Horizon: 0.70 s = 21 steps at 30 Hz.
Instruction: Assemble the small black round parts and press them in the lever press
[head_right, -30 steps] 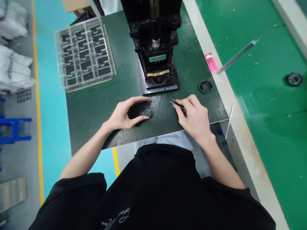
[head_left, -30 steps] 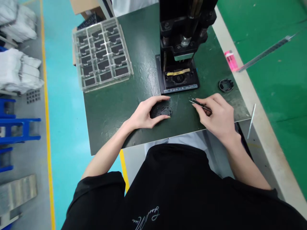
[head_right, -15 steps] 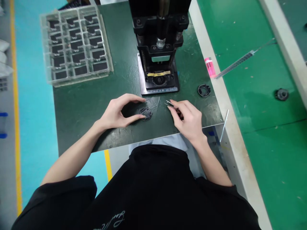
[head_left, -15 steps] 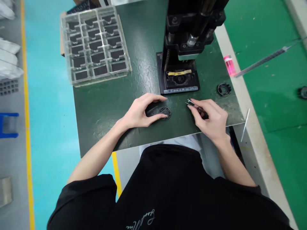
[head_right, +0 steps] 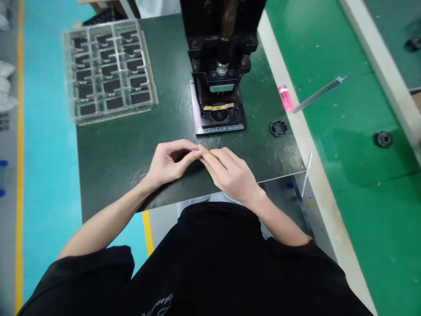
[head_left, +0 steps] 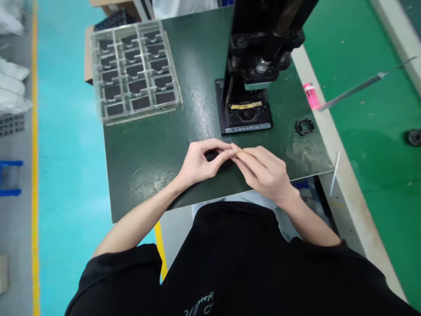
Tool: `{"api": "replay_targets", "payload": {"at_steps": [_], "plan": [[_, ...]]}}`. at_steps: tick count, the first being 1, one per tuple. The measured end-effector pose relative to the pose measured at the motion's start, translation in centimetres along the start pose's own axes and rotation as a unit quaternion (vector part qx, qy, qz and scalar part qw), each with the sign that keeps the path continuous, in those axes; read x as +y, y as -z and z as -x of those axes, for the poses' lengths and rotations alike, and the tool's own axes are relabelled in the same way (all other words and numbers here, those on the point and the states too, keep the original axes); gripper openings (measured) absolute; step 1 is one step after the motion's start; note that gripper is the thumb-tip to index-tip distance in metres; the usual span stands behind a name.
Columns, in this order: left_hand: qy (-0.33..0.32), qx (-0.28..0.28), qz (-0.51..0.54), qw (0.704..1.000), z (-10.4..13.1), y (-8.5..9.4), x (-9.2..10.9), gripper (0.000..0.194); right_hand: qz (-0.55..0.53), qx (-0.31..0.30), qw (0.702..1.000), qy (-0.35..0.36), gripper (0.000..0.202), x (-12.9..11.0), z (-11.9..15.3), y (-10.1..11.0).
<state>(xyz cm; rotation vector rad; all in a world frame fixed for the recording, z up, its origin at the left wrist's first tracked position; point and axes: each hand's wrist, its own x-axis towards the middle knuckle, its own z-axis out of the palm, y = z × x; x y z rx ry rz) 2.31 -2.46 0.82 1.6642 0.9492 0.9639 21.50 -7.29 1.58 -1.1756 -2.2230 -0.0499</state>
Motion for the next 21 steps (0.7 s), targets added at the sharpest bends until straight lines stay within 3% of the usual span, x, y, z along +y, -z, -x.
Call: {"api": "replay_targets", "payload": {"at_steps": [6, 10, 13, 16, 18, 21], "plan": [[0.031, -0.008, -0.098, 0.995, -0.1, 0.7, 0.5, 0.023, 0.011, -0.026, 1.000, -0.008, 0.028, -0.4, 0.8, 0.0], [0.057, 0.053, -0.154, 0.985, -0.3, 1.7, 0.7, 0.025, 0.024, 0.004, 0.998, -0.058, 0.026, 0.8, 2.6, 2.5], [0.059, 0.085, -0.157, 0.982, -0.6, 2.3, 0.5, 0.027, 0.034, 0.057, 0.989, -0.133, 0.023, 3.6, 4.1, 5.6], [0.063, 0.084, -0.150, 0.983, -0.8, 2.2, 0.3, 0.027, 0.078, 0.048, 0.970, -0.224, 0.024, 7.4, 4.2, 7.9], [0.065, 0.077, -0.158, 0.982, -1.0, 2.1, 0.4, 0.027, 0.103, 0.012, 0.961, -0.256, 0.028, 10.0, 2.7, 8.3], [0.063, 0.073, -0.165, 0.982, -1.1, 2.1, 0.3, 0.027, 0.119, -0.044, 0.954, -0.270, 0.031, 13.5, -1.3, 7.2]]}}
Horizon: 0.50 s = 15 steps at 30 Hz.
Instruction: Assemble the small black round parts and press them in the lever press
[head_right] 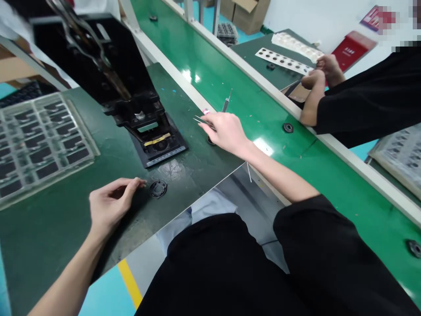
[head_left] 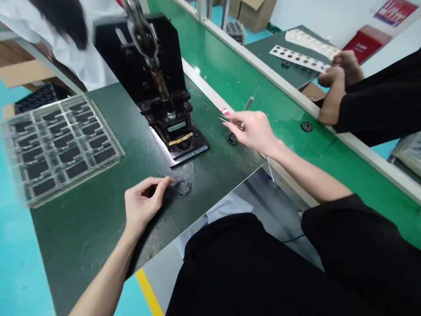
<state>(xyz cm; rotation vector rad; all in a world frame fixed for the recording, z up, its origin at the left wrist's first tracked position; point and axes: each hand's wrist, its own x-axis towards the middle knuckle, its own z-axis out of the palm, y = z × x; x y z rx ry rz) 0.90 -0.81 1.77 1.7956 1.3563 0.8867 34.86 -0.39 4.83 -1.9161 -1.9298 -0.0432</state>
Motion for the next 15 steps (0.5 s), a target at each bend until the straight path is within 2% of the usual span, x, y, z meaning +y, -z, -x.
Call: {"api": "replay_targets", "payload": {"at_steps": [5, 8, 11, 13, 15], "plan": [[0.006, 0.016, -0.001, 1.000, -0.2, 0.6, -0.6, 0.031, 0.032, -0.051, 0.997, -0.046, 0.033, -1.2, -9.3, -3.8], [0.001, 0.008, -0.007, 1.000, -0.3, 0.8, -0.7, 0.032, 0.039, -0.067, 0.995, -0.063, 0.033, -1.6, -12.8, -5.7], [-0.007, -0.007, -0.011, 1.000, -0.3, 0.9, -0.8, 0.032, 0.039, -0.078, 0.995, -0.056, 0.032, -1.5, -14.0, -6.5], [-0.011, -0.011, -0.014, 1.000, -0.3, 0.9, -0.9, 0.031, 0.036, -0.093, 0.994, -0.035, 0.028, -1.2, -13.3, -6.3], [-0.015, -0.015, -0.014, 1.000, -0.2, 1.0, -0.9, 0.031, 0.027, -0.105, 0.994, -0.001, 0.026, -0.9, -11.5, -5.3]]}}
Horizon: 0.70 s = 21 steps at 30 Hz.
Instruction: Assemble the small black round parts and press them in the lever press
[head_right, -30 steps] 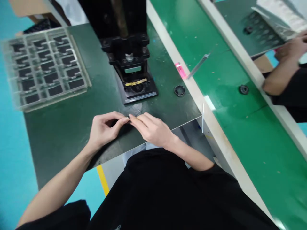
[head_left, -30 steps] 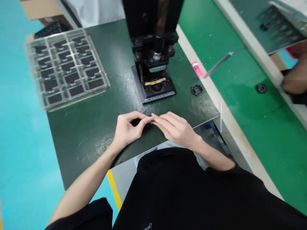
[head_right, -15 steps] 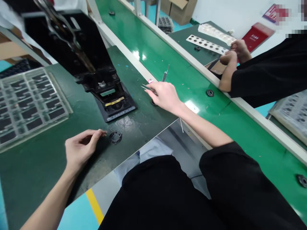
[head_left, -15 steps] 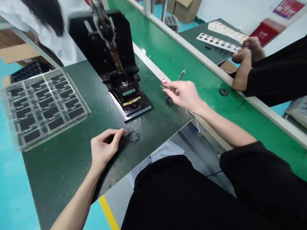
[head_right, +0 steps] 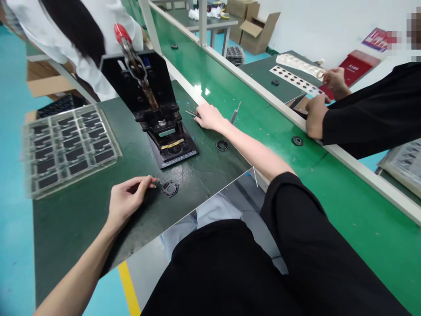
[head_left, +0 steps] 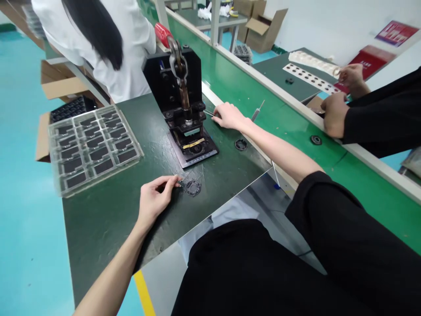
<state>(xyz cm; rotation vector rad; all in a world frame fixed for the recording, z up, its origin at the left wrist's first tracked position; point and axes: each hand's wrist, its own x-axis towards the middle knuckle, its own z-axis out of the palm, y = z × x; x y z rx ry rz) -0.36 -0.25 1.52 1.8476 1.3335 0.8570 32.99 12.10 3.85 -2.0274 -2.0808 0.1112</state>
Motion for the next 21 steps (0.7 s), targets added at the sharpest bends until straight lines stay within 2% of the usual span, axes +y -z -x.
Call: {"api": "replay_targets", "payload": {"at_steps": [2, 4, 7, 10, 12, 14, 16, 18, 21], "plan": [[-0.003, -0.004, 0.001, 1.000, 0.0, 0.1, -0.1, 0.031, -0.006, 0.018, 0.999, 0.043, 0.026, 0.5, 3.3, 1.2], [-0.002, -0.009, 0.000, 1.000, 0.1, 0.1, -0.1, 0.031, -0.012, 0.076, 0.994, 0.081, 0.028, 1.3, 7.6, 2.7], [0.005, -0.013, -0.004, 1.000, 0.1, 0.1, -0.1, 0.030, -0.008, 0.154, 0.984, 0.089, 0.032, 3.5, 15.1, 4.6], [0.009, -0.014, -0.008, 1.000, 0.0, 0.0, 0.0, 0.030, 0.028, 0.134, 0.988, 0.075, 0.030, 6.0, 21.4, 5.2], [0.013, -0.013, -0.007, 1.000, -0.1, 0.0, 0.1, 0.029, 0.020, 0.117, 0.992, 0.034, 0.029, 7.0, 24.1, 4.8], [0.014, -0.012, -0.009, 1.000, -0.2, 0.0, 0.2, 0.028, -0.014, 0.121, 0.991, -0.049, 0.031, 7.2, 25.4, 4.1], [0.011, -0.009, -0.014, 1.000, -0.2, 0.1, 0.3, 0.027, -0.054, 0.110, 0.982, -0.144, 0.034, 6.7, 25.6, 3.6], [0.010, -0.006, -0.017, 1.000, -0.2, 0.2, 0.4, 0.028, -0.076, 0.064, 0.973, -0.209, 0.031, 6.0, 25.1, 3.3], [0.013, -0.007, -0.021, 1.000, 0.0, 0.1, 0.5, 0.029, -0.059, -0.019, 0.966, -0.249, 0.021, 5.3, 23.9, 3.4]]}}
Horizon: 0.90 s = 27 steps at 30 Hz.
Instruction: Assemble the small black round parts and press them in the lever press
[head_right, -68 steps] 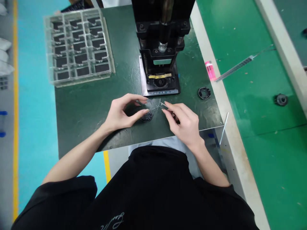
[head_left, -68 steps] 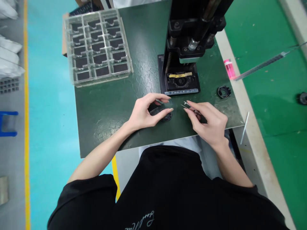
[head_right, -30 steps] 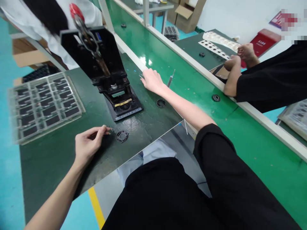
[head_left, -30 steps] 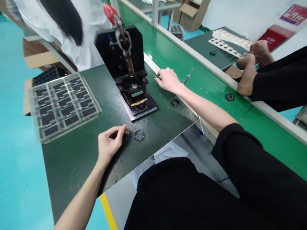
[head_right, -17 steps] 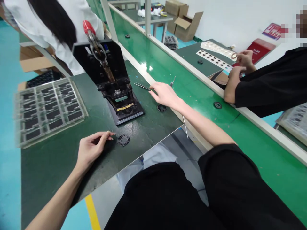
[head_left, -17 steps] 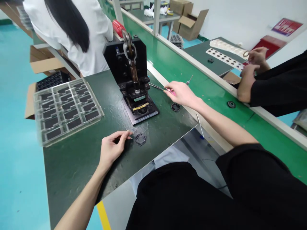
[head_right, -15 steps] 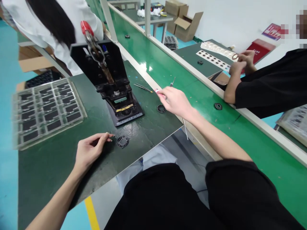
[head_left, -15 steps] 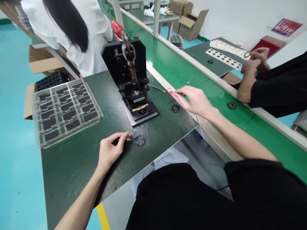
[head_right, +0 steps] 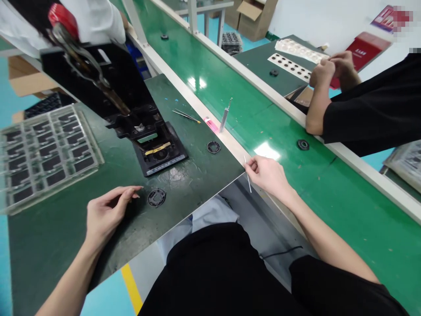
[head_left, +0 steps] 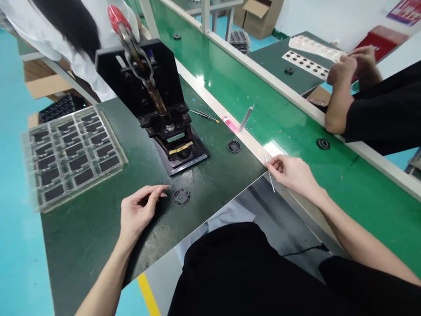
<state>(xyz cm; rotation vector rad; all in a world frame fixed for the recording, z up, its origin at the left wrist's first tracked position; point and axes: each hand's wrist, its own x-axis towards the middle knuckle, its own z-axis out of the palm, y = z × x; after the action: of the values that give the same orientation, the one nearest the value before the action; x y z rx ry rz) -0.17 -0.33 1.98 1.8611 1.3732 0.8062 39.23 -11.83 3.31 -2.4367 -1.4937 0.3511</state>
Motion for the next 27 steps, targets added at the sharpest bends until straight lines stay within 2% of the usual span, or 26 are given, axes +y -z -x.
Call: {"api": "replay_targets", "payload": {"at_steps": [4, 10, 13, 18, 20, 24, 27], "plan": [[0.012, -0.009, -0.008, 1.000, 0.1, -0.2, 0.0, 0.031, 0.093, -0.063, 0.993, -0.024, 0.017, -1.2, -1.0, 0.8], [0.013, -0.019, -0.003, 1.000, 0.2, -0.2, -0.3, 0.033, 0.228, -0.129, 0.964, -0.041, 0.020, -2.8, -2.1, 1.9], [0.007, -0.024, 0.001, 1.000, 0.3, -0.2, -0.4, 0.032, 0.230, -0.169, 0.957, -0.046, 0.023, -2.7, -3.0, 2.3], [0.005, -0.027, 0.010, 1.000, 0.4, -0.1, -0.4, 0.034, 0.179, -0.227, 0.957, 0.009, 0.020, -1.3, -3.9, 3.3], [0.007, -0.029, 0.015, 0.999, 0.3, 0.0, -0.4, 0.035, 0.179, -0.207, 0.962, 0.015, 0.016, -0.7, -3.9, 3.9], [0.010, -0.031, 0.019, 0.999, 0.3, 0.0, -0.4, 0.035, 0.188, -0.122, 0.974, 0.023, 0.016, 0.0, -3.8, 5.4], [0.009, -0.031, 0.021, 0.999, 0.3, 0.0, -0.3, 0.034, 0.083, -0.102, 0.991, 0.033, 0.013, -0.1, -3.6, 6.6]]}}
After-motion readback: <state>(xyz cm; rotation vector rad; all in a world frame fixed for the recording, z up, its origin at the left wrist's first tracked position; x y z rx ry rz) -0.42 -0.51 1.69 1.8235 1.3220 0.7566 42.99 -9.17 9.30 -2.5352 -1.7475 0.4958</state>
